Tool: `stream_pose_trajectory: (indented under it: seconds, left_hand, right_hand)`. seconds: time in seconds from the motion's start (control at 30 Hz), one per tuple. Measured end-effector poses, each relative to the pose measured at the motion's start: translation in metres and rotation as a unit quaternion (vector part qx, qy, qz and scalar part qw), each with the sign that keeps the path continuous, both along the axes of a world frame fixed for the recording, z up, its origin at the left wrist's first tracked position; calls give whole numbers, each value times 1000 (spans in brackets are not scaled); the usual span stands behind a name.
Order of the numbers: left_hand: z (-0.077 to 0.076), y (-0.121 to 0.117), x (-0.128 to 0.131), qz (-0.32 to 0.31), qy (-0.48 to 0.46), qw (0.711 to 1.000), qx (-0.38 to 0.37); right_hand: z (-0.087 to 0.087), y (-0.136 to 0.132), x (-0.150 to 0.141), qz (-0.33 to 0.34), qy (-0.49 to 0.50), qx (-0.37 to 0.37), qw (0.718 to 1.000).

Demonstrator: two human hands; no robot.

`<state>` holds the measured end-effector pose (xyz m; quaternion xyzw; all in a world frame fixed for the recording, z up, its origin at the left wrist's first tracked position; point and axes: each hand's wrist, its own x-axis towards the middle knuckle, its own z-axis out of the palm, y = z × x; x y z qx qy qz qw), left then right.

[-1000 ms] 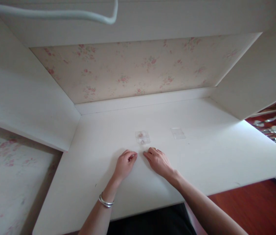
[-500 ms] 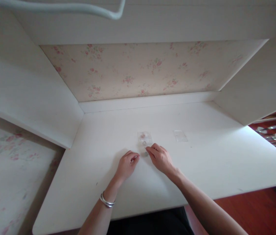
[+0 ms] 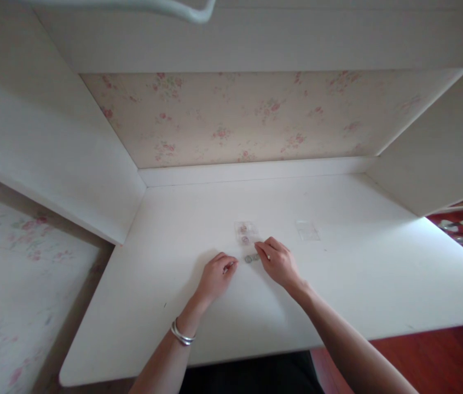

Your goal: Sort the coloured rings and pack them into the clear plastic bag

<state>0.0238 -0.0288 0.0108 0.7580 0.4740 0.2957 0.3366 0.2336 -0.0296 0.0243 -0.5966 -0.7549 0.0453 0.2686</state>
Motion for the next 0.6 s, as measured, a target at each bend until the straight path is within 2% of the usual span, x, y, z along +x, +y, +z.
stream_pose_trajectory:
  seconds: [0.27,0.6]
  left_hand:
    - [5,-4,11,-3,49,999,20]
    - [11,-5,36,-22,183,978,93]
  right_hand:
    - [-19,-38,11,-7,85,-33,996]
    - [-26,-43,10,-20,122,-32,992]
